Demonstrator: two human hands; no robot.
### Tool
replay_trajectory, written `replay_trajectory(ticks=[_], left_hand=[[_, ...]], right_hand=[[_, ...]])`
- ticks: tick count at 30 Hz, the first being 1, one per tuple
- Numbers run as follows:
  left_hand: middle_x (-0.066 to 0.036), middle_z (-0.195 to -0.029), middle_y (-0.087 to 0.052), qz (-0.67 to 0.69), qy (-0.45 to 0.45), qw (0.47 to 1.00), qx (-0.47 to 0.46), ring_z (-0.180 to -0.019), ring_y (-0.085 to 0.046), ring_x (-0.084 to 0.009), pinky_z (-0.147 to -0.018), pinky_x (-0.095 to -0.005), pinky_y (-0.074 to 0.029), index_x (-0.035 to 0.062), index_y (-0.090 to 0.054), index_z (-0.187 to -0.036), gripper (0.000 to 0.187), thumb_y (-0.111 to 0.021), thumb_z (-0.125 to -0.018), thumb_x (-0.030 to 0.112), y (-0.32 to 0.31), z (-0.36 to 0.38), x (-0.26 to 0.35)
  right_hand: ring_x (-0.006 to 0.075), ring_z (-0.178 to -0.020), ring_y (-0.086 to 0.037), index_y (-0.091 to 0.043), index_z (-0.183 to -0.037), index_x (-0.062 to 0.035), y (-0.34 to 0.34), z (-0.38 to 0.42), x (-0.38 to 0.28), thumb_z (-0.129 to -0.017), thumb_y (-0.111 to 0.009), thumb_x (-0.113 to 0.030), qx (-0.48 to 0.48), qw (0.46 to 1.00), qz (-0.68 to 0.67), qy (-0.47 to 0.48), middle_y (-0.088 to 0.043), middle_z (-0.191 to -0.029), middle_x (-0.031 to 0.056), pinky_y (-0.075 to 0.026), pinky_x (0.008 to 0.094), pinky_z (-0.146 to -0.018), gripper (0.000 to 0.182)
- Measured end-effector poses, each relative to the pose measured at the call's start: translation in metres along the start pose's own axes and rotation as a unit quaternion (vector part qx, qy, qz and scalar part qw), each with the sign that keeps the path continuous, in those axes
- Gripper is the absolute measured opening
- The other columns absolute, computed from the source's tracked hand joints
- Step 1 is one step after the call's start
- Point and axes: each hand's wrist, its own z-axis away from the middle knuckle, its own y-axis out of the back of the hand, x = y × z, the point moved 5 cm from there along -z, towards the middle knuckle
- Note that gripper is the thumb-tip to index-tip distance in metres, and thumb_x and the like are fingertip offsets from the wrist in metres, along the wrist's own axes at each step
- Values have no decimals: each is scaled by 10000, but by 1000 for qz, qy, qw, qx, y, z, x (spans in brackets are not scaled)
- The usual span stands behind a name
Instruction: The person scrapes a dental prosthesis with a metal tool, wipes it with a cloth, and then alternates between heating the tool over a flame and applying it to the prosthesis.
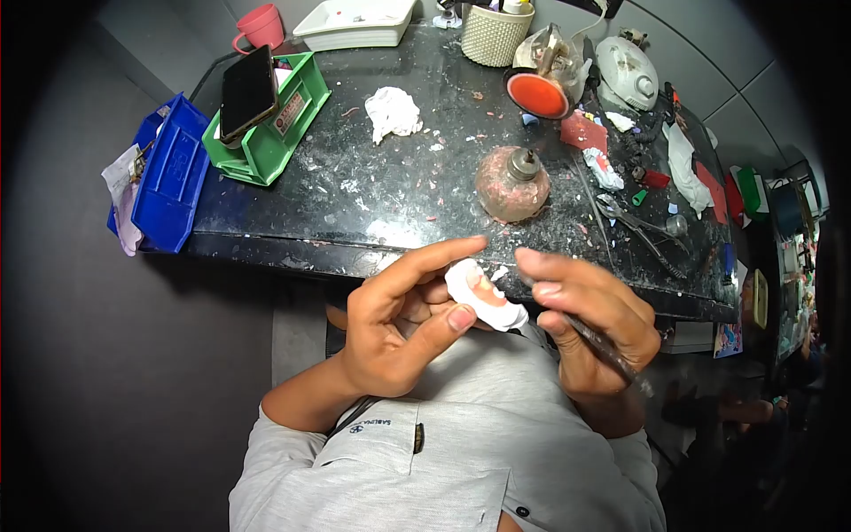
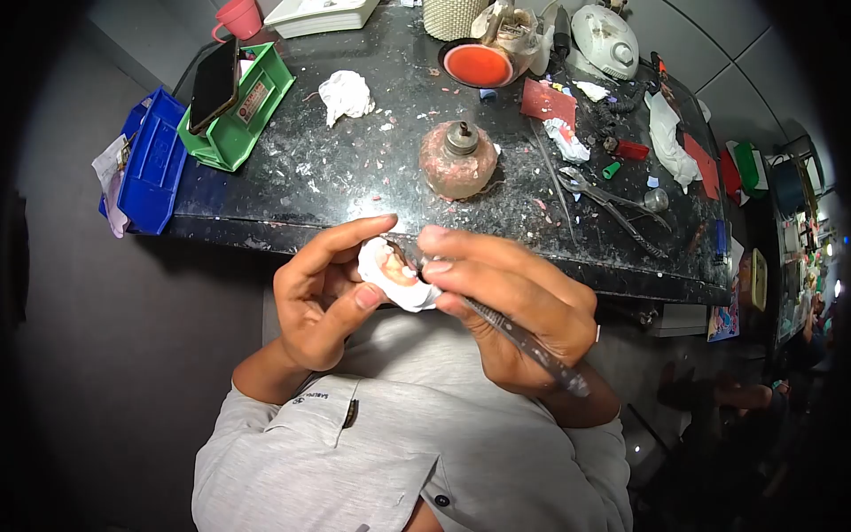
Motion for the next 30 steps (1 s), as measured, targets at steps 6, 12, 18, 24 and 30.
replay_trajectory(ticks=[6, 12, 18, 24, 30], left_hand=[[-195, -1161, -624, -75, -46, 995, 43, -1076, -668, -222, -884, -294, -579, -113, -463, -1328, 466, -643, -898, -107, 0, 4, -5], [-211, -1150, -631, -136, -105, 982, 81, -1047, -688, -231, -873, -291, -592, -113, -521, -1207, 440, -743, -828, -95, 0, 11, -9], [-210, -1122, -645, -143, -103, 981, 86, -1019, -699, -233, -856, -287, -598, -121, -525, -1182, 442, -764, -811, -86, 1, 12, -11], [-234, -1082, -664, -149, -130, 976, 89, -979, -708, -229, -822, -281, -607, -130, -539, -1129, 422, -789, -795, -66, 2, 13, -11], [-250, -1065, -678, -198, -155, 964, 83, -959, -710, -223, -799, -283, -603, -133, -547, -1101, 424, -813, -782, -43, 3, 14, -11]], right_hand=[[362, -1028, -706, -679, -1059, 50, -10, 6, 0, -882, -695, 35, 2, 999, 31, 5, -691, -1079, 253, -575, 412, -912, 178], [382, -1095, -679, -668, -1101, 51, -22, 10, -3, -815, -740, 75, -28, 991, 94, 95, -672, -1126, 219, -498, 560, -1014, 295], [401, -1118, -666, -654, -1144, 47, -21, 11, -6, -810, -742, 84, -11, 995, 78, 60, -669, -1127, 239, -491, 567, -1021, 347], [417, -1137, -650, -636, -1164, 55, -20, 12, -4, -836, -743, 41, -27, 992, 81, 98, -653, -1170, 258, -501, 558, -1017, 344], [421, -1147, -643, -624, -1163, 68, -24, 12, -8, -870, -722, 10, -62, 989, 95, 94, -648, -1188, 250, -510, 558, -1009, 315]])
